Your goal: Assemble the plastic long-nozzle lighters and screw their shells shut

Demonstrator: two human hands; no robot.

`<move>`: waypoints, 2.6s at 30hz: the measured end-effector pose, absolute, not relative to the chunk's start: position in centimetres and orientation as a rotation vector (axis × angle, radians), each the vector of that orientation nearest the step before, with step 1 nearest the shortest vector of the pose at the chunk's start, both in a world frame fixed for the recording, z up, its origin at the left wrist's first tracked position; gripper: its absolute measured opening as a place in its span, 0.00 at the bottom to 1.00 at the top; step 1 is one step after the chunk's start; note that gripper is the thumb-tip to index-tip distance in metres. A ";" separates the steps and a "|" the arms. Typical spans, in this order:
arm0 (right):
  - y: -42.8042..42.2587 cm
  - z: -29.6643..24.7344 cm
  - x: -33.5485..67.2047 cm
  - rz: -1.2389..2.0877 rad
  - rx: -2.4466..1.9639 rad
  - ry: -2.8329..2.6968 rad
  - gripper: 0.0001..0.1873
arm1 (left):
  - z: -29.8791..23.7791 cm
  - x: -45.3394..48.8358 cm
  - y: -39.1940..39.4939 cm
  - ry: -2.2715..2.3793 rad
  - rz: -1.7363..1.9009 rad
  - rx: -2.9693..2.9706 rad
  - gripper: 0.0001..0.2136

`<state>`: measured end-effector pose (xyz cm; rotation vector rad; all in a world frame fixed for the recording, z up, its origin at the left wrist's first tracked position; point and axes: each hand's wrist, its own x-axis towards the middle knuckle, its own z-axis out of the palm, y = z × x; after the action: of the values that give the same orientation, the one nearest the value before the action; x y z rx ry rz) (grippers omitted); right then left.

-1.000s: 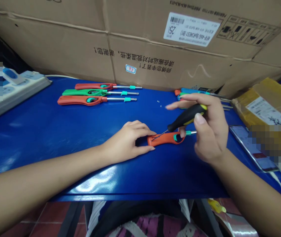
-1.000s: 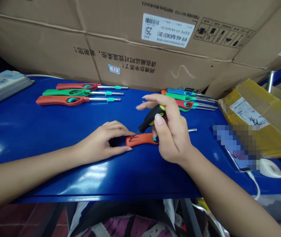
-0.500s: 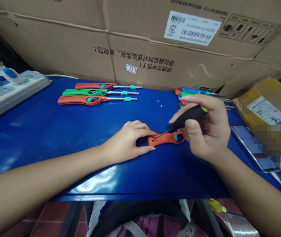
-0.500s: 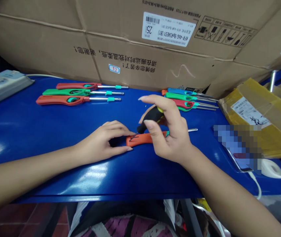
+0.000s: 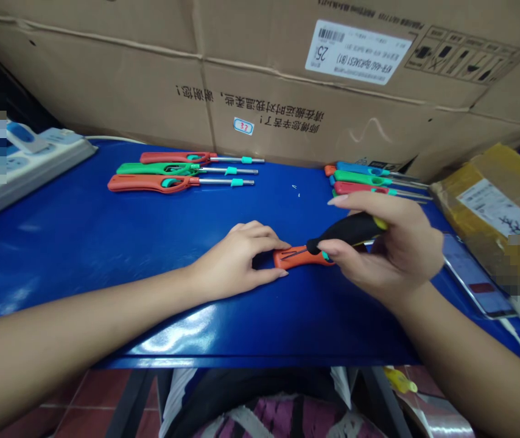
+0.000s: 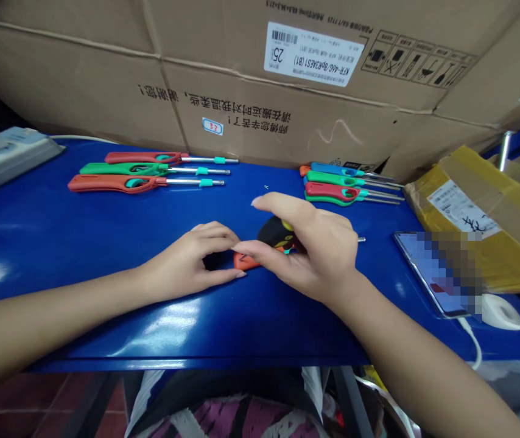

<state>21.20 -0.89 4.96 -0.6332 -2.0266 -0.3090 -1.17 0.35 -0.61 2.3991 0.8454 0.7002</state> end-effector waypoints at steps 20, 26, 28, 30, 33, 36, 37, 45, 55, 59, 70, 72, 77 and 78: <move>-1.1 5.6 21.0 -0.309 -0.758 -2.069 0.14 | -0.6 -1.3 0.3 0.857 0.704 2.391 0.16; -1.1 5.6 21.4 -0.044 -0.794 -2.147 0.23 | -0.5 -1.2 0.3 0.859 0.683 2.394 0.16; -1.1 5.5 21.4 -0.066 -0.760 -2.135 0.22 | -0.6 -1.2 0.3 0.857 0.697 2.393 0.16; -1.1 5.5 21.3 -0.214 -0.724 -2.074 0.17 | -0.6 -1.1 0.3 0.852 0.708 2.397 0.16; -1.1 5.5 21.2 -0.305 -0.738 -2.059 0.15 | -0.7 -1.1 0.3 0.850 0.701 2.397 0.16; -1.1 5.5 21.2 -0.086 -0.787 -2.134 0.22 | -0.6 -1.2 0.3 0.853 0.685 2.392 0.15; -1.1 5.5 21.2 -0.037 -0.771 -2.143 0.23 | -0.6 -1.3 0.3 0.855 0.686 2.392 0.15; -1.7 6.4 21.3 -0.121 -0.812 -2.238 0.25 | -0.6 -1.1 0.3 0.850 0.701 2.395 0.15; -1.2 6.4 21.4 -0.170 -0.792 -2.187 0.19 | -0.7 -1.2 0.3 0.856 0.687 2.398 0.15; -1.1 6.3 21.5 0.040 -0.836 -2.229 0.24 | -0.7 -1.2 0.3 0.857 0.686 2.400 0.14; -1.0 5.6 21.3 0.106 -0.810 -2.171 0.27 | -0.7 -1.1 0.4 0.858 0.692 2.407 0.15; -1.0 5.6 21.3 -0.089 -0.739 -2.140 0.22 | -0.8 -1.1 0.3 0.853 0.710 2.414 0.15; -1.0 5.6 21.1 -0.085 -0.773 -2.144 0.24 | -0.6 -1.1 0.2 0.812 0.747 2.406 0.16; -1.0 5.6 21.0 -0.016 -0.804 -2.156 0.25 | -0.5 -1.1 0.1 0.798 0.747 2.404 0.16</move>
<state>21.05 -1.03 5.56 -0.8037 -2.1556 -0.0164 -1.14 0.15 -0.54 2.4038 0.7981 0.7472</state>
